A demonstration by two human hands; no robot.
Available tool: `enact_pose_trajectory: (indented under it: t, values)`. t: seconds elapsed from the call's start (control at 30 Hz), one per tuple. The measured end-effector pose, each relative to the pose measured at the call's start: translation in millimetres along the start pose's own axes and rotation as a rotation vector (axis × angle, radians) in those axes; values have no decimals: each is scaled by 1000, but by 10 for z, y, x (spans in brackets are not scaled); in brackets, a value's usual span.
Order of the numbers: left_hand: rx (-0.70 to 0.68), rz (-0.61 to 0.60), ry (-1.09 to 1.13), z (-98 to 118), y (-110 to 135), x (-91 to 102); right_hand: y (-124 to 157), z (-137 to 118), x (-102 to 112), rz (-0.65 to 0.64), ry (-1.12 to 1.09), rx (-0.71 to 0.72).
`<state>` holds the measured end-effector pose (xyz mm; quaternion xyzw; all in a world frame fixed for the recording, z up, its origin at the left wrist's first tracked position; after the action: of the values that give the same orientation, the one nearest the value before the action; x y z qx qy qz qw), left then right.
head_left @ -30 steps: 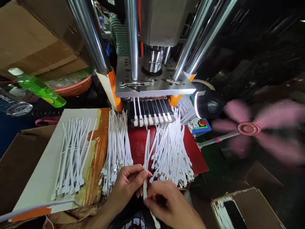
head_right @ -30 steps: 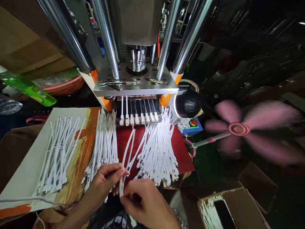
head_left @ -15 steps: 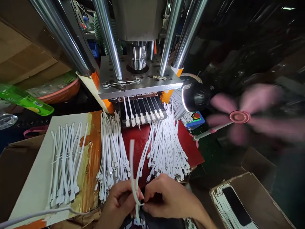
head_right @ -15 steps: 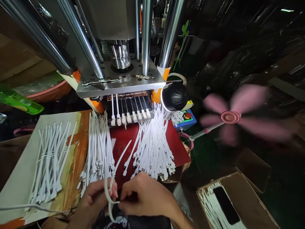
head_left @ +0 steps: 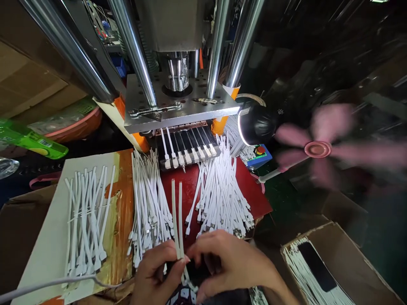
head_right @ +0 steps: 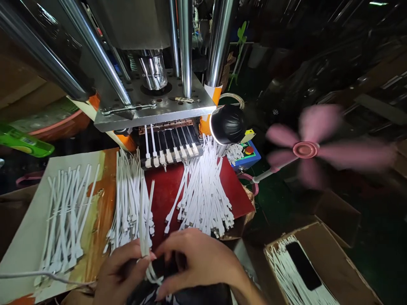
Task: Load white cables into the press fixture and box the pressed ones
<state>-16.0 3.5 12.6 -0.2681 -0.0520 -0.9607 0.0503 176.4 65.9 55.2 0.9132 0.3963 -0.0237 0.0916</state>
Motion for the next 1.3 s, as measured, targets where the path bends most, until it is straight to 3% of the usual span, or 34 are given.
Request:
enact_pose_trajectory:
  t: [0.1,0.17,0.33,0.47,0.7,0.9,1.1,1.2,1.3]
  values:
    - [-157,-200,-89,33,-57,-63,-78,-65,42,295,-82,113]
    - [-193,-265,-106,68,-156,-36,-127,-36,-6,409,-84,181]
    - [-200,-178,-43,346,-566,210,-154,157,-163,394,-13,189]
    - [-292,-231,-29,569,-772,260,-118,272,-158,437,8,192]
    - [-242,-286,11,524,-787,274,-115,283,-91,505,-17,266]
    - [-291,-312,12,581,-808,299,-152,242,-74,493,32,299]
    - [-381,-215,-34,627,-894,326,-249,346,-148,479,37,287]
    - [-376,-43,-84,606,-1152,410,-251,460,-228,387,32,144]
    - [-431,158,-188,544,-1577,441,-245,350,-132,183,30,46]
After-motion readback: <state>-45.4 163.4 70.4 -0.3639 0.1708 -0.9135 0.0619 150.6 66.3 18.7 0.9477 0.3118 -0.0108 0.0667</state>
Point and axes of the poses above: each hand's wrist, its own y-axis away from the middle knuckle, its own x-axis out of the back of the hand, z = x × y, the point moved 2 cm from there along -y, towards the middle knuckle, and after that the axes turned 15 degrees about -y, right-handed, at the moved point
